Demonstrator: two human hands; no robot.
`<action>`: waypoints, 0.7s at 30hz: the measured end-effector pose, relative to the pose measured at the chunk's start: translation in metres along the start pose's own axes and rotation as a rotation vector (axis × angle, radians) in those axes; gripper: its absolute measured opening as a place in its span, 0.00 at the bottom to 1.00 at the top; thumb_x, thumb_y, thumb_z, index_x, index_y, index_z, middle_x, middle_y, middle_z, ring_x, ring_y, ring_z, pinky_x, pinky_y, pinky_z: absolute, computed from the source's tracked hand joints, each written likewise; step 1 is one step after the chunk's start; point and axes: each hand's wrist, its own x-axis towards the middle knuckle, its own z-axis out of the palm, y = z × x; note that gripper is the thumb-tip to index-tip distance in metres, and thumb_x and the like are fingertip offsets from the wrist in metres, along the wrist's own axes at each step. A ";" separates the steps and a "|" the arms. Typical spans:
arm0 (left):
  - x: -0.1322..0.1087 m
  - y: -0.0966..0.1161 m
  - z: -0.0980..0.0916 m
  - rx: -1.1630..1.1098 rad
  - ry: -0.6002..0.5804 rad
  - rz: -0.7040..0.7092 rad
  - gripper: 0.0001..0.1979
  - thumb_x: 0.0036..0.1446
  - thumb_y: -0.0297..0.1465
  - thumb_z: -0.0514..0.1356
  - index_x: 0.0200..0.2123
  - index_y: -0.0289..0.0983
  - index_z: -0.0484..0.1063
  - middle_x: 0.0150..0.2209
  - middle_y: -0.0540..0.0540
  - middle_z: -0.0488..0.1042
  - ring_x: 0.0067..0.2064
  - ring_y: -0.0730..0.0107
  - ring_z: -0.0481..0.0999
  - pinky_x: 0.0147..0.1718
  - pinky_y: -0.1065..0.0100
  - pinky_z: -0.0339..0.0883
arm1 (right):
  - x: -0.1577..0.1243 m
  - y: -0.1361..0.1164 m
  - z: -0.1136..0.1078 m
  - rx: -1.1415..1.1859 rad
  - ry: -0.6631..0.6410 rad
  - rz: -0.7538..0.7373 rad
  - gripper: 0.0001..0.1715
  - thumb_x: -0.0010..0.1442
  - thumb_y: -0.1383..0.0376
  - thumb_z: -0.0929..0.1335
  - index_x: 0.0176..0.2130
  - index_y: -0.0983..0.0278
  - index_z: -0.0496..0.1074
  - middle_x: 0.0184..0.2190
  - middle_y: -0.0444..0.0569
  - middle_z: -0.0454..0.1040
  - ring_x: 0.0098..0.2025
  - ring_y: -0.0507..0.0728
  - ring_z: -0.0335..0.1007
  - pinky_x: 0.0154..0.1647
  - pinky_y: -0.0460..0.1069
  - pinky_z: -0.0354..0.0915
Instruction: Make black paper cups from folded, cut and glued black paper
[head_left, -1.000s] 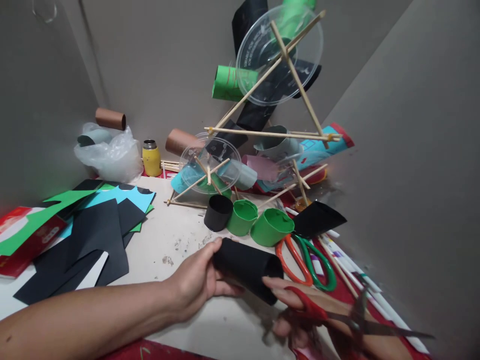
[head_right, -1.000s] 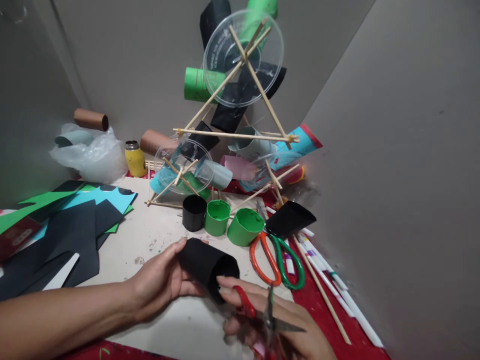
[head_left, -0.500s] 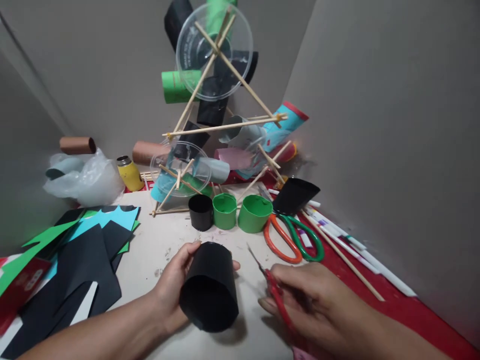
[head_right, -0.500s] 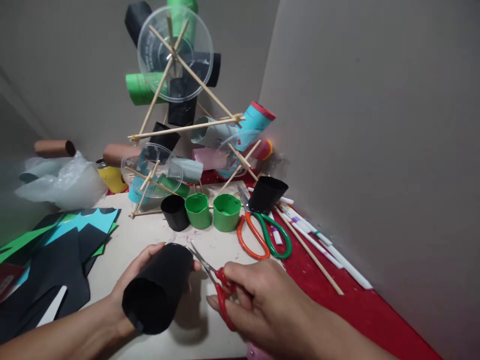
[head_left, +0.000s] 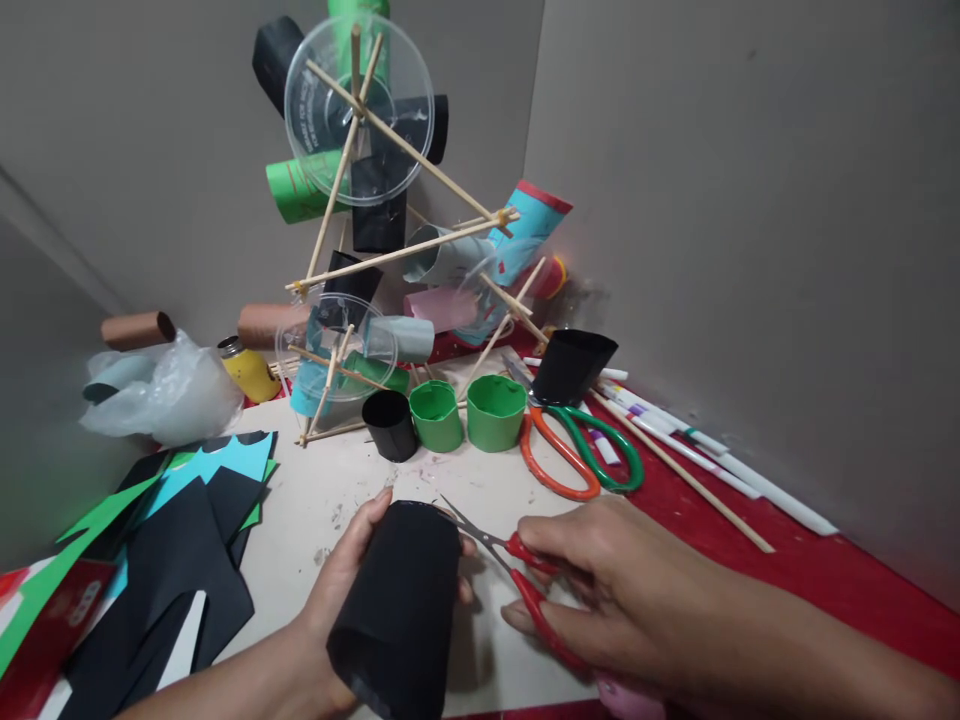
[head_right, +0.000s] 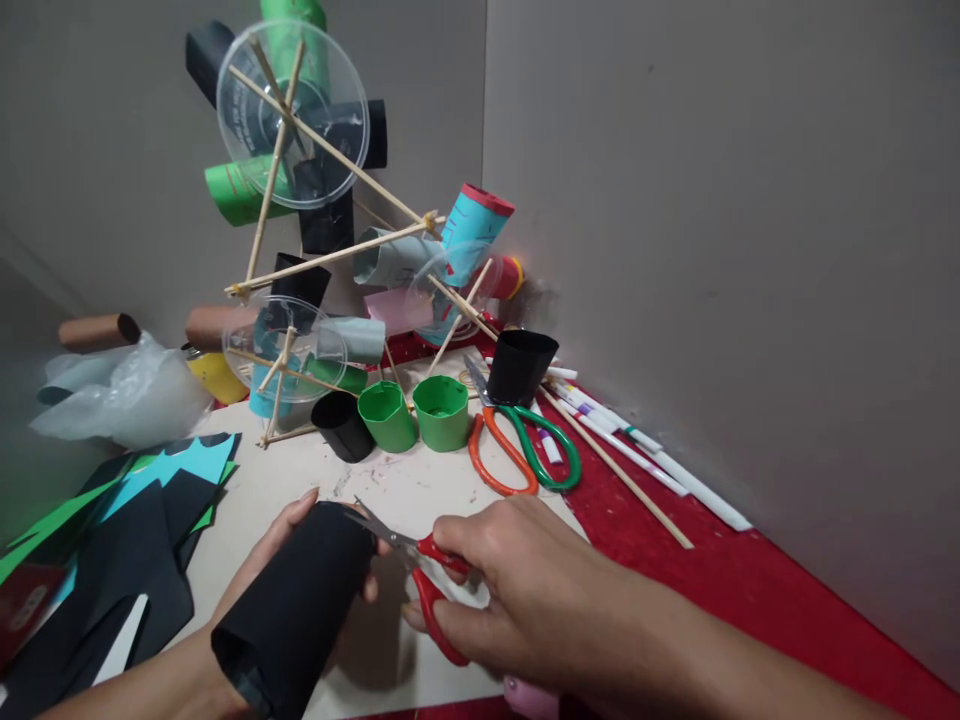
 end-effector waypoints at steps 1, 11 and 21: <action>0.000 0.000 0.000 0.005 -0.004 -0.002 0.34 0.63 0.50 0.45 0.37 0.26 0.78 0.25 0.38 0.79 0.20 0.70 0.75 0.18 0.74 0.63 | 0.000 0.001 0.001 -0.008 -0.003 0.001 0.17 0.59 0.57 0.66 0.23 0.62 0.64 0.18 0.41 0.65 0.20 0.49 0.54 0.21 0.45 0.47; -0.003 -0.002 0.009 -0.042 0.027 0.003 0.35 0.65 0.47 0.39 0.35 0.26 0.77 0.31 0.36 0.81 0.22 0.72 0.76 0.20 0.76 0.64 | -0.001 0.009 0.011 -0.040 0.058 -0.049 0.11 0.57 0.57 0.67 0.28 0.60 0.70 0.19 0.40 0.67 0.21 0.50 0.53 0.22 0.46 0.47; -0.003 -0.007 -0.006 -0.003 -0.060 0.030 0.26 0.52 0.47 0.63 0.39 0.27 0.77 0.36 0.38 0.81 0.25 0.73 0.77 0.23 0.77 0.68 | 0.000 0.010 0.015 -0.084 0.054 -0.058 0.15 0.59 0.56 0.65 0.25 0.62 0.66 0.17 0.40 0.64 0.19 0.49 0.48 0.21 0.46 0.46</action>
